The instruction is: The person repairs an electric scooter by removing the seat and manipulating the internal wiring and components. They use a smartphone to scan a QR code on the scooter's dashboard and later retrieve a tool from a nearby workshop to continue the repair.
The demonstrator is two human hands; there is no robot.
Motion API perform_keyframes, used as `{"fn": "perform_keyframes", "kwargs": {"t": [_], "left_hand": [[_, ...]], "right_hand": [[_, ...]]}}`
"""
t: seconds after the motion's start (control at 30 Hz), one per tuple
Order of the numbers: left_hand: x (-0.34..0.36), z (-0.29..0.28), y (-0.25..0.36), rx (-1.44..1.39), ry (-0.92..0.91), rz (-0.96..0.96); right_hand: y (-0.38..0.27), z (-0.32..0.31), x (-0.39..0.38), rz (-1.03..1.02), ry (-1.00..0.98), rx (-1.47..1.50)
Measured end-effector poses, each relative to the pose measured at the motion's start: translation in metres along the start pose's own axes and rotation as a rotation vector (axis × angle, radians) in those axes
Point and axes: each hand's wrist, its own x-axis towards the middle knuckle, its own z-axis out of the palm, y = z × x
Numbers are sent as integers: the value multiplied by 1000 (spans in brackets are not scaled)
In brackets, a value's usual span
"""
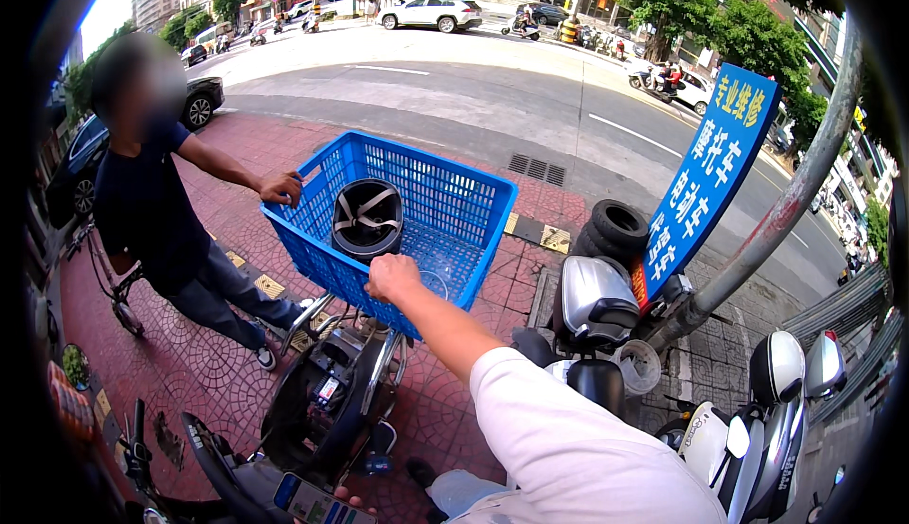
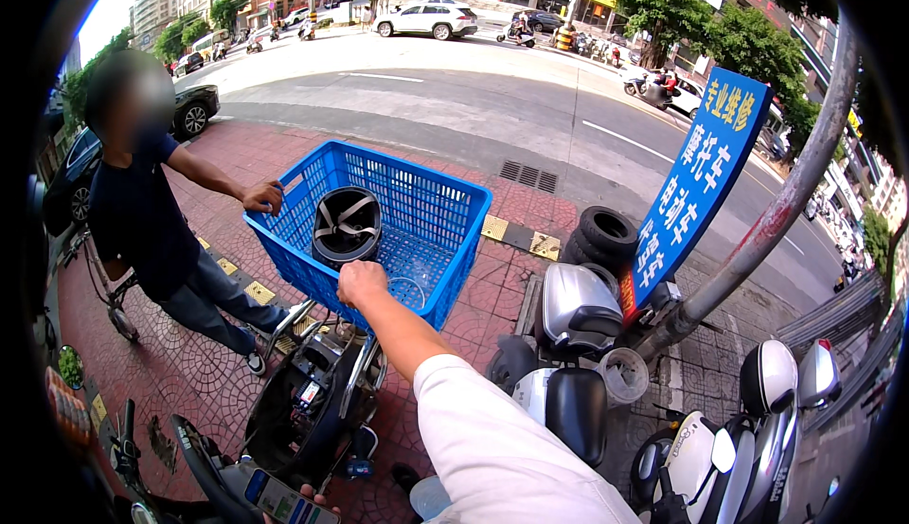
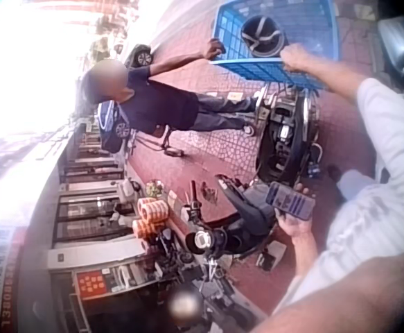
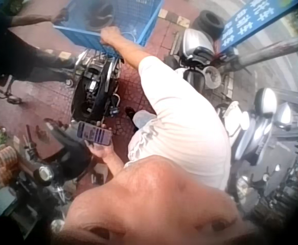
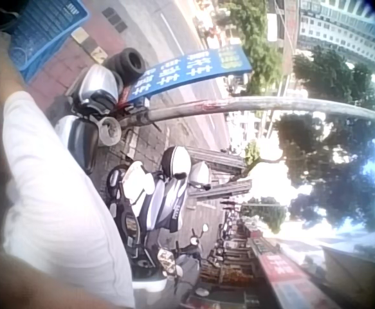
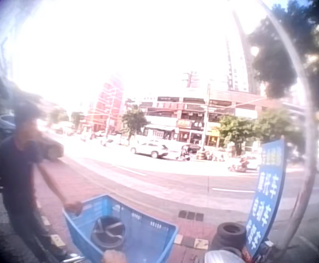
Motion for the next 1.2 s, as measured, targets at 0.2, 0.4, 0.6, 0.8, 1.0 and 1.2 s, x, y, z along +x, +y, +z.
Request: {"fn": "perform_keyframes", "kwargs": {"t": [0.2, 0.4, 0.6, 0.8, 1.0, 1.2], "left_hand": [[0, -1, 1, 2, 27, 5], [-1, 2, -1, -21, 49, -1], [-1, 2, -3, 5, 63, 8], [0, 5, -6, 8, 60, 10], [0, 4, -8, 10, 76, 7], [-1, 5, -8, 16, 81, 9]], "right_hand": [[-2, -2, -1, 7, -4, 14], [5, 4, 3, -16, -16, -2], [-1, -5, -3, -19, -39, 12], [2, -2, -1, -22, -13, 15], [3, 0, 1, -24, -14, 12], [2, -2, -3, -41, -5, 14]]}}
